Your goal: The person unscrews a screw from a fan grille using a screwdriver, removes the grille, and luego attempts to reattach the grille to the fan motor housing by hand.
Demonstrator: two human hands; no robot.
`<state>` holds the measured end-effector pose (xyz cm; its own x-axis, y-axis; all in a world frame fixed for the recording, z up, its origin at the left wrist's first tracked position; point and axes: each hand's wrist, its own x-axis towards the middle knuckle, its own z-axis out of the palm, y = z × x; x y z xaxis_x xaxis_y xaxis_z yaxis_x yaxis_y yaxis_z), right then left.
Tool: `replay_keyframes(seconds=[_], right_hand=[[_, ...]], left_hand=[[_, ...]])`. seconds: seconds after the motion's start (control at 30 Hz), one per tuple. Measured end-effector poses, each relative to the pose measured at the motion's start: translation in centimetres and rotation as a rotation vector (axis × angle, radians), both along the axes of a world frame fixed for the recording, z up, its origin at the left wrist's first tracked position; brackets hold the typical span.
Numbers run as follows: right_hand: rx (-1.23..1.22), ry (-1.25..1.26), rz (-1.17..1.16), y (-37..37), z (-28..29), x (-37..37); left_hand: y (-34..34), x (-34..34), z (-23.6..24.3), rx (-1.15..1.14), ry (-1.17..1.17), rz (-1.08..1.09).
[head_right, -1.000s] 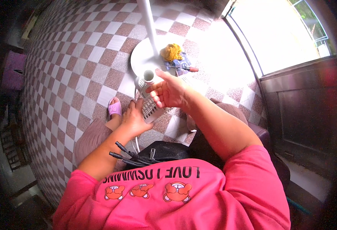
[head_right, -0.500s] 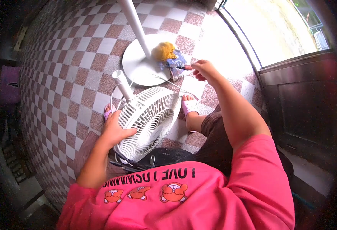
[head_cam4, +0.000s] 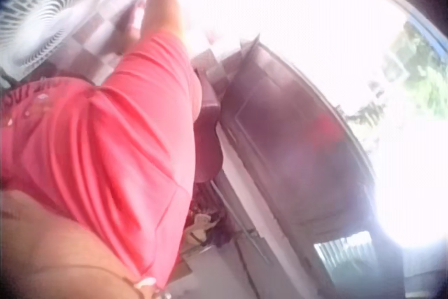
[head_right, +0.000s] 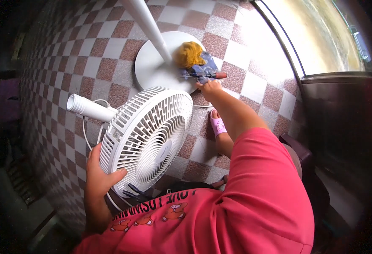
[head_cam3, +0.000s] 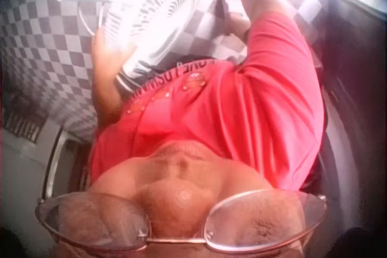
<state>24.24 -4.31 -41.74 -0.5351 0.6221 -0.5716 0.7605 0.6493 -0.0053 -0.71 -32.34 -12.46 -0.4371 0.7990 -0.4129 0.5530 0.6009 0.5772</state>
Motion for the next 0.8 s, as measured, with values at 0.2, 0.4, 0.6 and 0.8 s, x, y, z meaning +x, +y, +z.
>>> replay_keyframes(seconds=[0.2,0.4,0.6,0.8], right_hand=[[-0.074,0.038,-0.13,0.6,0.9,-1.9],[-0.066,0.125,-0.04,-1.1,2.3,-0.1],[-0.256,0.396,-0.199,-2.7,4.8,-0.4],[-0.504,0.758,-0.671,-1.5,7.3,-0.5]], left_hand=[[-0.1,-1.2,-0.9,0.011,0.035,0.012],[-0.4,-2.3,-0.3,0.064,-0.032,0.158],[-1.2,-3.6,-1.0,0.197,-0.248,0.291],[-1.5,-4.4,-1.0,0.225,-0.192,0.3]])
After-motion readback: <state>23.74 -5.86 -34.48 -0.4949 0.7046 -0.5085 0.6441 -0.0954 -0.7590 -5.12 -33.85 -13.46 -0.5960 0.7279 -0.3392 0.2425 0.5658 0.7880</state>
